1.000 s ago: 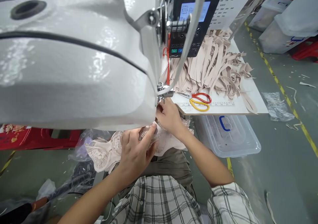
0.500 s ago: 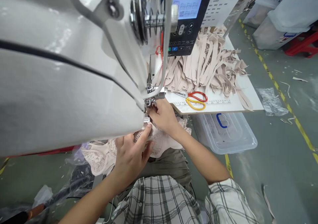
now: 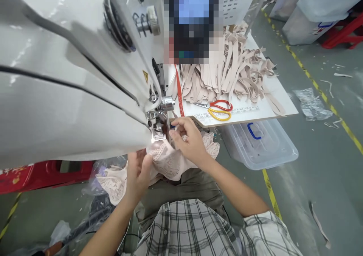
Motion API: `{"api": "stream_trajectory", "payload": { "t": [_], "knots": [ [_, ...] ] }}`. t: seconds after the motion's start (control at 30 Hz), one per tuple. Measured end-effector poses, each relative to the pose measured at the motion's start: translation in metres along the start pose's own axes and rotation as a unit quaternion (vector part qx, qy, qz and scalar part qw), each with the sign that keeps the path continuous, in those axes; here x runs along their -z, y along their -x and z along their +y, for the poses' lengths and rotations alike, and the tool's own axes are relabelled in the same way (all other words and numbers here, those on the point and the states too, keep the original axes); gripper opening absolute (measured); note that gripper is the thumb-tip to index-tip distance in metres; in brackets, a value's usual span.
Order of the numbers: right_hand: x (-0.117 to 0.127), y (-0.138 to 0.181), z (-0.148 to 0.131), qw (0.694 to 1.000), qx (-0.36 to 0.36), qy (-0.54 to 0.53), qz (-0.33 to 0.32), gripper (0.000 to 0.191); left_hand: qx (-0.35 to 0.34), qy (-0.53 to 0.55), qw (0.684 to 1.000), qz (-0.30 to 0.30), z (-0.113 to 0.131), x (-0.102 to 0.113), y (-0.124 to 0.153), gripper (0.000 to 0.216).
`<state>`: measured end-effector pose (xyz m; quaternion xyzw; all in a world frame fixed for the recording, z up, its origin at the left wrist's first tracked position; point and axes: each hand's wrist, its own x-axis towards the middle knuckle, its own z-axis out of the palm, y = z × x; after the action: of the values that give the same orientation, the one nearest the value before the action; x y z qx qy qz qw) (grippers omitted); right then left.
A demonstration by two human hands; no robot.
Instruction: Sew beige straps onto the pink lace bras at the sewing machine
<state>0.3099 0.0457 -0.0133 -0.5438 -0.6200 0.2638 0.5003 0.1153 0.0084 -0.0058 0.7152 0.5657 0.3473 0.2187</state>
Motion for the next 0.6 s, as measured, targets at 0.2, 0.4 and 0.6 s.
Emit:
{"api": "stream_trajectory", "payload": {
  "t": [0.2,0.4,0.6],
  "knots": [
    [0.0,0.025,-0.003,0.998,0.001,-0.057,0.006,0.021,0.095,0.166,0.98,-0.047,-0.01,-0.004,-0.004,0.033],
    [0.001,0.032,-0.008,0.999,0.033,-0.024,-0.003,0.026,0.093,0.194,0.977,-0.011,-0.008,-0.004,0.001,0.038],
    [0.001,0.039,-0.001,0.999,0.039,0.0,0.0,0.03,0.094,0.168,0.981,-0.018,0.001,-0.002,0.001,0.04]
  ]
}}
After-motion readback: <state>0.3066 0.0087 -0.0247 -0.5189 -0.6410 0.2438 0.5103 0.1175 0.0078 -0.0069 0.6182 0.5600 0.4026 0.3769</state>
